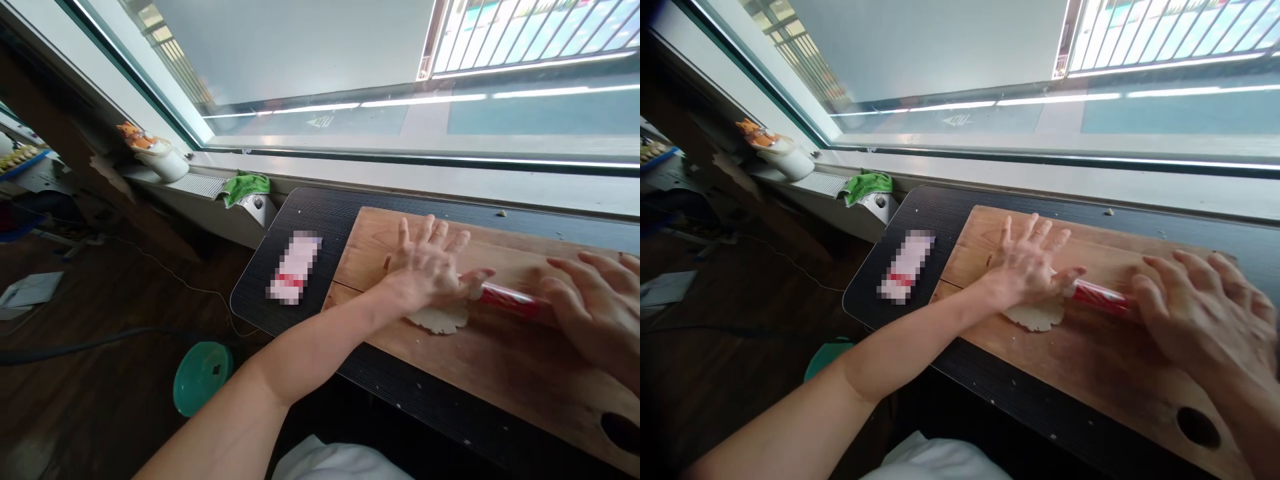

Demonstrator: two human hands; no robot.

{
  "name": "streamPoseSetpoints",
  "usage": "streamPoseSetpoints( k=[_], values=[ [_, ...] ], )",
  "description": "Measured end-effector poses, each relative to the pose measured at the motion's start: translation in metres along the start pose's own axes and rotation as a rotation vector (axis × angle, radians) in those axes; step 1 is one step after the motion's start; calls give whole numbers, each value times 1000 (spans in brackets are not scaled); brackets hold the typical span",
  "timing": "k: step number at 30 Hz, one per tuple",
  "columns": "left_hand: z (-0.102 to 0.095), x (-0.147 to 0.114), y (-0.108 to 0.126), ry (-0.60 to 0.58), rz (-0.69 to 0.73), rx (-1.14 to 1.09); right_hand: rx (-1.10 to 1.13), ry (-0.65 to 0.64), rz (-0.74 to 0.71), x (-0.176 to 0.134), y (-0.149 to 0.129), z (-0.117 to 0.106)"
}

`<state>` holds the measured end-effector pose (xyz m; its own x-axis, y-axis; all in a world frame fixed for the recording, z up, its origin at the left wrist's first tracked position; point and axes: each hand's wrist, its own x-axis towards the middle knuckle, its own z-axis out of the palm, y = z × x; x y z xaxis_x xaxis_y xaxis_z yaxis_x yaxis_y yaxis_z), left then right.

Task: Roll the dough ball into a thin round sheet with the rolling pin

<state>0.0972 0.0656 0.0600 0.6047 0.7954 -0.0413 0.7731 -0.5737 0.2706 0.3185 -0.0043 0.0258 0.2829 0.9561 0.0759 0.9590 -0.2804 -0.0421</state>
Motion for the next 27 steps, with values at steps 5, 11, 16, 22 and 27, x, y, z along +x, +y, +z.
streamPoseSetpoints(
  k=[5,11,16,22,27],
  values=[
    [-4,23,-7,-53,-44,-24,151,-144,158,24,-17,-14],
    [8,-12,3,32,18,71,58,1,29,-21,-19,-14],
    [2,22,-5,-52,-84,32,137,-154,114,8,-21,-23],
    [8,-10,4,51,-19,73,70,23,4,-20,-17,-12],
    [2,25,-5,-55,-120,16,137,-119,99,13,-19,-17]
  ],
)
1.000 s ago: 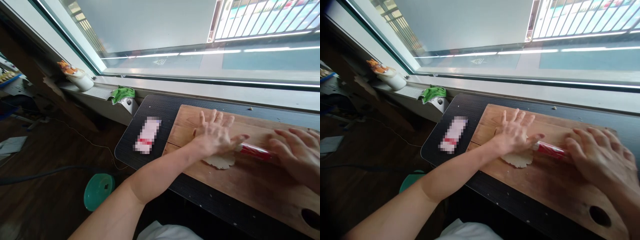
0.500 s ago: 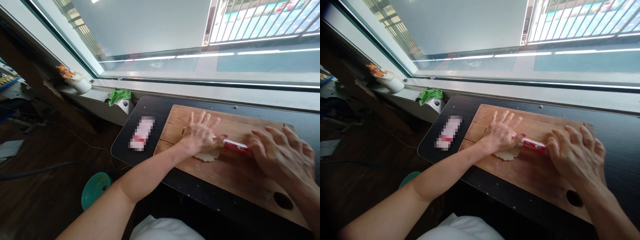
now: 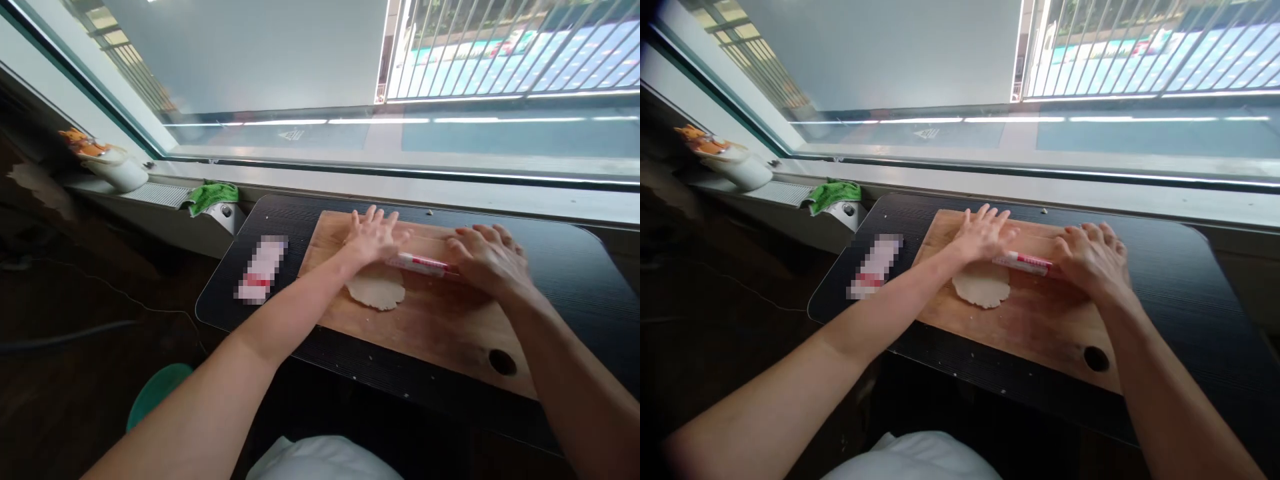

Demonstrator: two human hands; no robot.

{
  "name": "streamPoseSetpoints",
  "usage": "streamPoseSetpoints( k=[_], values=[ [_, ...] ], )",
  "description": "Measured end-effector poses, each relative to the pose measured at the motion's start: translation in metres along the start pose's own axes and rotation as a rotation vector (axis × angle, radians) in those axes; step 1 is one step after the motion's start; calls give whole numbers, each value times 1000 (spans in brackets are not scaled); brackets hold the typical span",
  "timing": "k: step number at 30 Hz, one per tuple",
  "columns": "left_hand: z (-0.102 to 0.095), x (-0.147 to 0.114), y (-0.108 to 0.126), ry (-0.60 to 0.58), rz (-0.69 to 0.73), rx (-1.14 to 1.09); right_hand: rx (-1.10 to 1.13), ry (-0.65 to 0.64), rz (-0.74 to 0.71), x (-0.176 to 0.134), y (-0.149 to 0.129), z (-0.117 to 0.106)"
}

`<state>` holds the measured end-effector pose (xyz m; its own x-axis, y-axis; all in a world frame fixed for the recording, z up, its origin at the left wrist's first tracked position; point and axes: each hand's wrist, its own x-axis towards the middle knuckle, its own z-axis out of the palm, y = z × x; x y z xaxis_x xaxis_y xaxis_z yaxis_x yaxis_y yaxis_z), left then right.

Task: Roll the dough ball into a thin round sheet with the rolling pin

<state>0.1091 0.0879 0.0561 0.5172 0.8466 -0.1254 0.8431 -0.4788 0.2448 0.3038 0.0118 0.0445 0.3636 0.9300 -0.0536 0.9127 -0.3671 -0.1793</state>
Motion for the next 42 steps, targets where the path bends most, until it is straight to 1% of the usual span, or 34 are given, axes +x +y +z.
streamPoseSetpoints(
  k=[2,4,5,7,8,9,10,13,14,15,16,17,19,20,21,22,24,25,26,27,28,29,30,31,33,35,36,38,40,41,42],
  values=[
    [-3,11,0,-44,-54,-23,21,-34,14,10,0,-4],
    [1,2,2,-27,-30,-25,9,-6,-15,1,5,-1],
    [4,-9,3,-6,17,-18,-9,32,-49,-8,8,3],
    [11,-29,5,107,71,22,-58,131,-130,-27,12,11],
    [12,-34,5,143,74,37,-78,167,-156,-32,13,14],
    [12,-33,4,154,64,46,-85,181,-165,-31,12,14],
    [10,-27,4,145,49,47,-76,173,-154,-26,11,13],
    [2,3,1,36,-27,9,-13,74,-66,2,6,7],
    [1,7,1,2,-45,-5,-5,54,-48,6,5,5],
    [2,6,1,-14,-51,-13,-9,52,-49,5,6,5],
    [4,-1,2,-9,-38,-11,-23,69,-72,-1,7,7],
    [8,-13,2,10,4,-2,-41,105,-109,-12,9,10],
    [17,-36,3,136,82,46,-83,202,-202,-35,14,17],
    [20,-43,3,190,100,68,-100,234,-218,-41,15,19],
    [21,-43,3,215,95,75,-108,244,-219,-41,16,20],
    [19,-36,2,215,80,72,-105,236,-203,-35,15,19],
    [13,-8,-1,171,53,36,-72,161,-153,-7,10,14],
    [9,8,-2,149,20,15,-53,144,-107,9,7,11],
    [6,20,-3,152,-41,-5,-38,121,-63,22,4,8],
    [3,27,-4,159,-74,-19,-25,116,-38,29,2,7],
    [4,26,-4,174,-87,-26,-19,124,-33,28,0,6],
    [6,18,-3,197,-74,-24,-20,143,-52,20,1,8],
    [12,3,-2,227,-38,-16,-27,174,-91,5,2,11],
    [19,-15,-1,257,19,-3,-47,211,-140,-14,5,15],
    [36,-53,1,361,101,24,-96,299,-238,-51,11,25],
    [46,-80,1,420,170,9,-128,352,-277,-72,14,30],
    [47,-86,-1,443,188,-17,-136,357,-278,-73,14,30],
    [41,-90,-9,493,161,-99,-141,321,-251,-63,9,25],
    [30,-92,-22,559,45,-176,-132,264,-232,-44,1,16],
    [24,-95,-29,577,-40,-190,-123,240,-221,-36,-3,12],
    [20,-100,-35,568,-127,-183,-113,219,-205,-29,-6,7]
  ],
)
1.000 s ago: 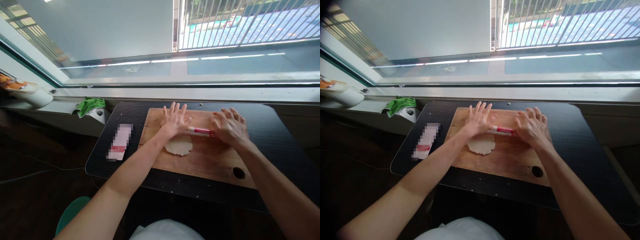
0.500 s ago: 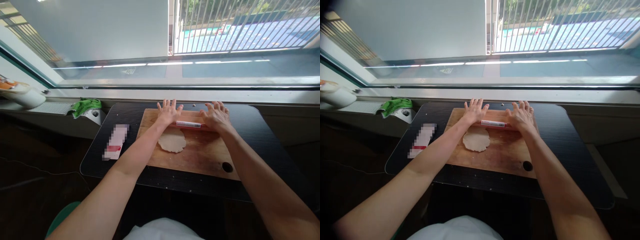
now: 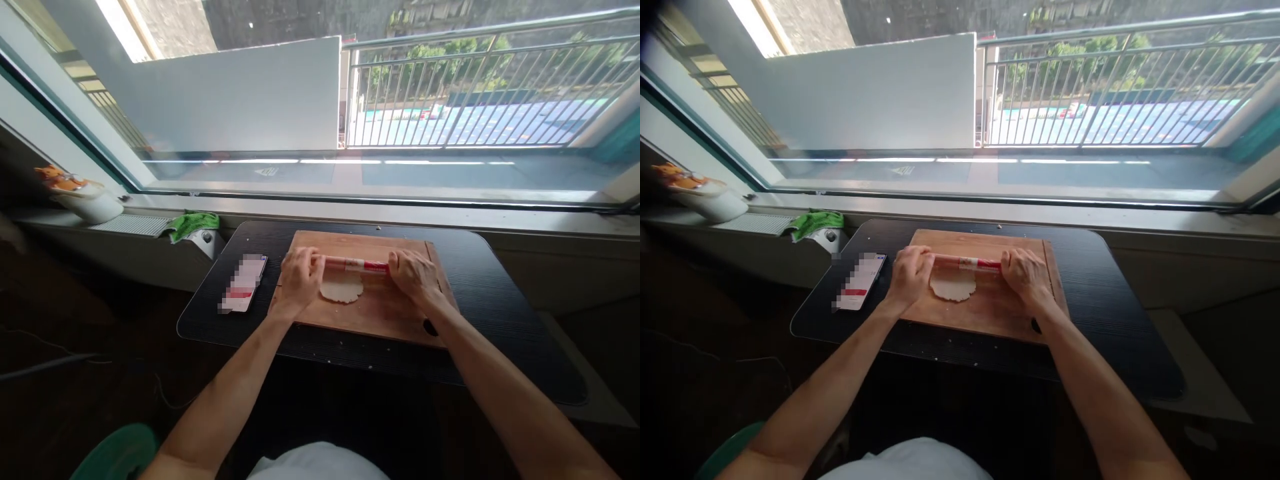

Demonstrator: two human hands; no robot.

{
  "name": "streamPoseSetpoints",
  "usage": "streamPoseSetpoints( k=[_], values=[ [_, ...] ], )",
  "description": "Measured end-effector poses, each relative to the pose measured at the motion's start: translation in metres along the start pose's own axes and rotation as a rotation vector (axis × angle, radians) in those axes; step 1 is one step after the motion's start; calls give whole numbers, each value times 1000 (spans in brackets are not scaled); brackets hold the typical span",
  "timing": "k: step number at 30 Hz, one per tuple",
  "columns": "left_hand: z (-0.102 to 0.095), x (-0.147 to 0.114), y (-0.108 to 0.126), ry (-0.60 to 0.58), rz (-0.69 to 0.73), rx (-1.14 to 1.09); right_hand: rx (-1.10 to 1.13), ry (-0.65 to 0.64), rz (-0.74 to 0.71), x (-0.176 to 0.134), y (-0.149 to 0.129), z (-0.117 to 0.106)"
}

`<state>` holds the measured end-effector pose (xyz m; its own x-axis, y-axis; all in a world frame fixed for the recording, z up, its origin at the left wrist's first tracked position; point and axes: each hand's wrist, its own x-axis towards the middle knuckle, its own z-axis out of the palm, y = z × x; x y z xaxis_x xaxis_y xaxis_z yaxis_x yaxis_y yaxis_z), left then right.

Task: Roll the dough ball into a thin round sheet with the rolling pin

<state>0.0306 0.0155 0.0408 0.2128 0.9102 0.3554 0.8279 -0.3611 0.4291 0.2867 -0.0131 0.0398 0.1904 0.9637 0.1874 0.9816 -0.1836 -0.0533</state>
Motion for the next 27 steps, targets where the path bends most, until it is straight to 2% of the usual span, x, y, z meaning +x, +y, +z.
streamPoseSetpoints(
  k=[2,4,8,11,15,19,23,27],
  values=[
    [-11,-6,-9,-83,-124,103,23,-42,51,9,1,-5],
    [-15,-12,-12,-205,-181,191,58,-78,152,11,8,-9],
    [-8,-9,3,-355,-141,232,160,-62,369,3,32,-17],
    [-1,1,15,-405,-104,179,176,-90,412,-9,50,-22],
    [8,4,20,-406,-60,-109,144,-152,431,-24,67,-24],
    [12,18,10,-404,50,-438,121,-157,438,-30,78,-25],
    [3,57,-3,-363,4,-322,35,-152,332,-29,73,-25],
    [-8,87,5,-152,-43,-167,-23,-118,135,-16,43,-25]
  ],
)
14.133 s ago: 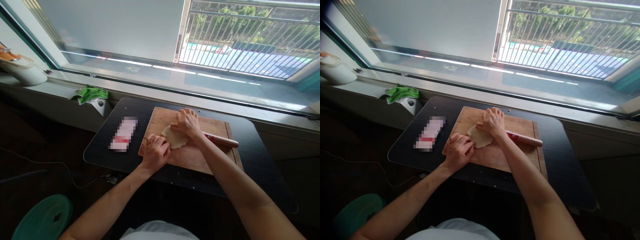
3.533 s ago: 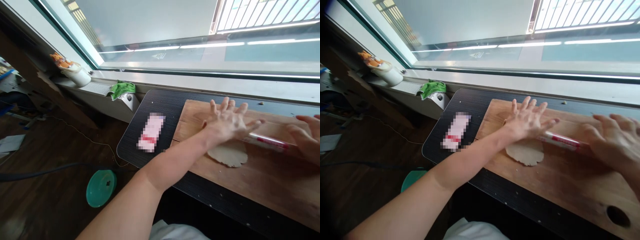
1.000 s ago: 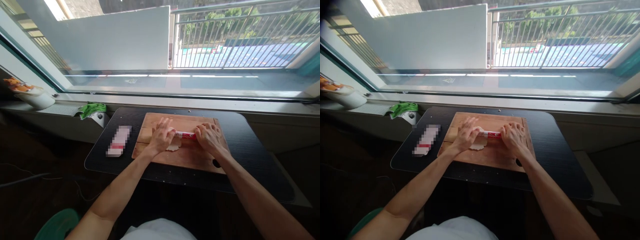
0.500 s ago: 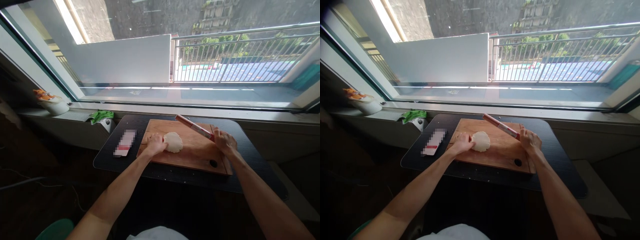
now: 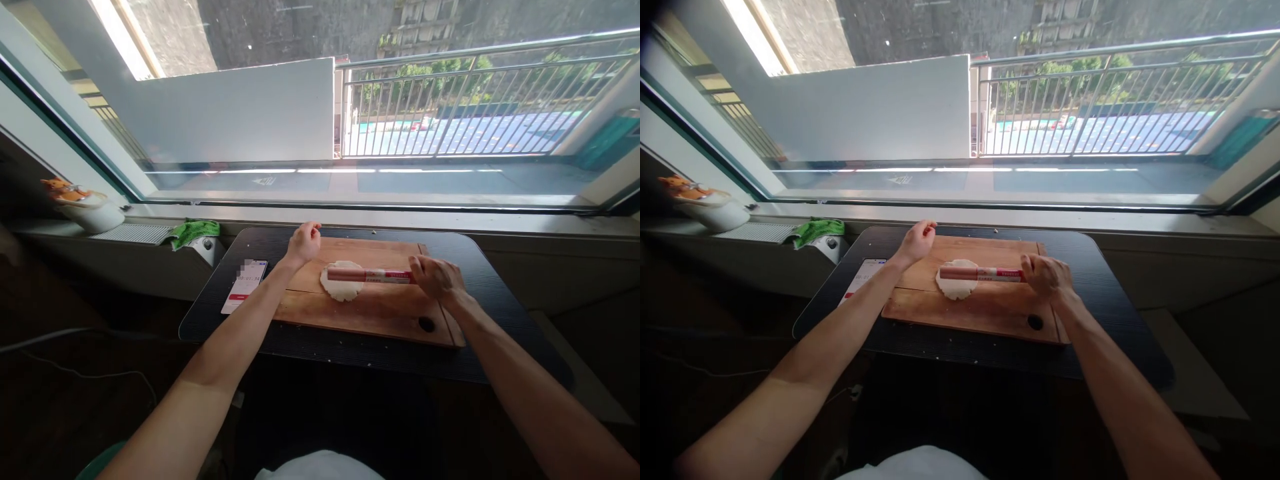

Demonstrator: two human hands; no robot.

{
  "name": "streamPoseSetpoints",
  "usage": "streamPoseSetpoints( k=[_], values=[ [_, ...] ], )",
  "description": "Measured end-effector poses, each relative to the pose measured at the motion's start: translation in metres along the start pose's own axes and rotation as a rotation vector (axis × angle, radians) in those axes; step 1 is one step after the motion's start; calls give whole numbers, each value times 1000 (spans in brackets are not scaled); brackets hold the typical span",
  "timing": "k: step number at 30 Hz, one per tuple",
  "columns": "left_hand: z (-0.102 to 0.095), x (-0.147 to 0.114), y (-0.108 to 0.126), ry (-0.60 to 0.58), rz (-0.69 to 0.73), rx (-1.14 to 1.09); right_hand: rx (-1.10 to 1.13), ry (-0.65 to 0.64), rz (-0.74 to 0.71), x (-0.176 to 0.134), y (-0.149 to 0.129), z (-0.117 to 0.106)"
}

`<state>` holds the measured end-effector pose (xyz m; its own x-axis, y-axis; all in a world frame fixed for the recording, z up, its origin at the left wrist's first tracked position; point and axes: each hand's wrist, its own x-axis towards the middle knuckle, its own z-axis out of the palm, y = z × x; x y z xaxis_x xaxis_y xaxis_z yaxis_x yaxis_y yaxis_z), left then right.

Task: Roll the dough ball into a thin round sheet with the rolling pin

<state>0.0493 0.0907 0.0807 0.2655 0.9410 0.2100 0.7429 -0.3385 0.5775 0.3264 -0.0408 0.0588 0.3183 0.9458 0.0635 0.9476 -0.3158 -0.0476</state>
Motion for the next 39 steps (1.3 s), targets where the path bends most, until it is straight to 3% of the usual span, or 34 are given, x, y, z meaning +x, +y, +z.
streamPoseSetpoints(
  k=[2,4,7,9,11,15,18,20,25,27,32,37,39],
  values=[
    [6,1,14,69,49,69,-13,18,-75,12,-20,-1],
    [20,-7,27,41,119,138,-23,20,-131,27,-40,-2],
    [44,-30,38,-144,142,235,37,27,-155,39,-63,0],
    [55,-47,38,-267,107,274,97,28,-177,32,-72,6],
    [59,-59,36,-319,98,286,106,20,-223,18,-74,14],
    [61,-44,32,-196,103,276,78,3,-288,12,-69,25],
    [65,-8,33,-127,-50,273,93,-32,-214,40,-70,23],
    [68,3,34,-158,-121,281,104,-33,-143,54,-71,22],
    [66,-27,35,-309,36,311,104,-29,-203,39,-67,26],
    [64,-28,35,-284,83,330,98,-21,-200,40,-68,26],
    [65,-4,33,-244,-37,357,141,-47,-101,64,-75,22],
    [61,-40,37,-259,148,364,120,-14,-175,23,-66,25],
    [60,-39,39,-231,190,370,108,8,-157,18,-64,25]
  ],
)
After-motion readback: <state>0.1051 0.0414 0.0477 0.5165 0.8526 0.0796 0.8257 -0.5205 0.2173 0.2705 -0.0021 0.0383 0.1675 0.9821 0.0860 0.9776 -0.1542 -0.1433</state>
